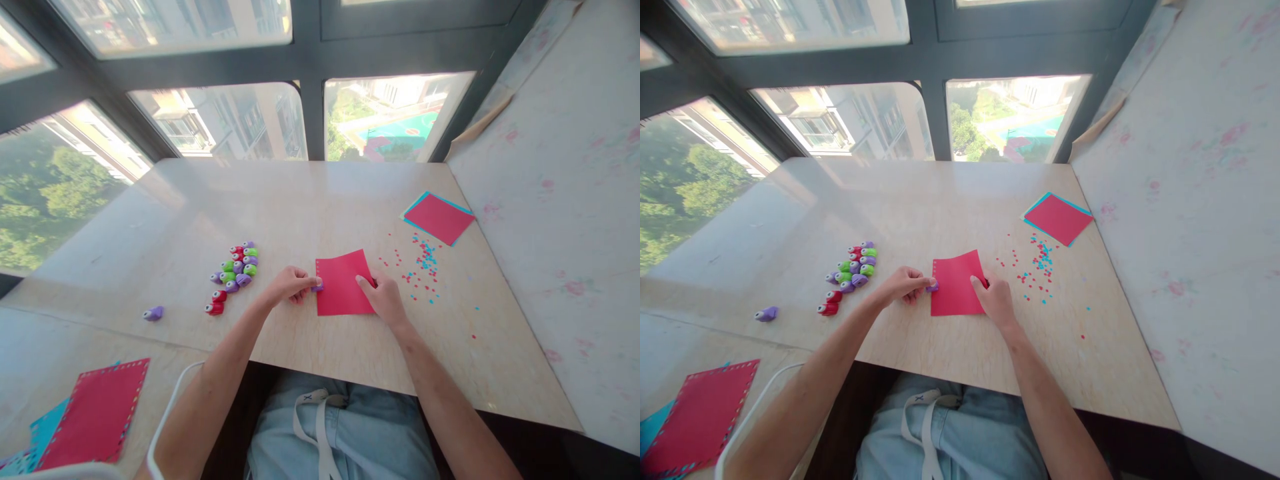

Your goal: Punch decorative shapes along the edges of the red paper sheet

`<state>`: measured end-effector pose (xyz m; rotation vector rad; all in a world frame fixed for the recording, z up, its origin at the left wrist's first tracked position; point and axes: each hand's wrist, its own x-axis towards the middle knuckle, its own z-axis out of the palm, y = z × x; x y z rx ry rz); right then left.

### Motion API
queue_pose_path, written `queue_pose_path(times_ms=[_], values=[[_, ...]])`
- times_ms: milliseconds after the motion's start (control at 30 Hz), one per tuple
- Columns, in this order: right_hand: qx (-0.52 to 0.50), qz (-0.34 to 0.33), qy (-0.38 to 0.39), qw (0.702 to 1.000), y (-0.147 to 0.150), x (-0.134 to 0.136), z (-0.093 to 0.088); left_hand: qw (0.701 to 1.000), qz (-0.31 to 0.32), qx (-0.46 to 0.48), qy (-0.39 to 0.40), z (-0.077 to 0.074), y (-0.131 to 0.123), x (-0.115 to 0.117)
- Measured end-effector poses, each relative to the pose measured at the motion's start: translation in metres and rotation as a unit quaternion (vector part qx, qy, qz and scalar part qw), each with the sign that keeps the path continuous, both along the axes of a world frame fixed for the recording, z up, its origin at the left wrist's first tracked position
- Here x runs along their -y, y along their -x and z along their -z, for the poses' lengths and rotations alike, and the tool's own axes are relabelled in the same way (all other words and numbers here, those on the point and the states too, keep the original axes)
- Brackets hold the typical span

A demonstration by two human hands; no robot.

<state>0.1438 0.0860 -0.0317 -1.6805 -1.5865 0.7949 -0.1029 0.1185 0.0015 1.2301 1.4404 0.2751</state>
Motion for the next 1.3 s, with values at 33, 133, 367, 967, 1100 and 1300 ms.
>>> queue_pose_path(times_ms=[33, 133, 367, 967, 1100, 1300], values=[[0.001, 0.0, -0.001, 1.0, 0.0001, 0.0002, 0.0, 1.0, -0.002, 0.003, -0.001, 0.0002, -0.0003, 0.0], [0.005, 0.0, -0.004, 1.0, 0.0004, 0.0007, -0.0006, 1.0, -0.003, 0.001, -0.004, 0.0014, -0.0008, -0.0003], [0.015, 0.002, -0.007, 1.0, 0.0009, 0.0015, -0.0045, 1.0, 0.002, -0.005, -0.014, 0.0016, -0.003, 0.0005], [0.015, 0.005, -0.015, 1.0, 0.0015, 0.0026, -0.0024, 1.0, -0.001, -0.007, -0.021, -0.0032, -0.008, 0.0056], [0.006, 0.002, -0.008, 1.0, 0.0013, 0.0029, -0.0021, 1.0, 0.001, -0.004, -0.005, -0.002, -0.0055, 0.0038], [0.007, 0.002, -0.008, 1.0, 0.0016, 0.0035, -0.0031, 1.0, 0.001, 0.015, 0.026, -0.0022, -0.0024, -0.0015]])
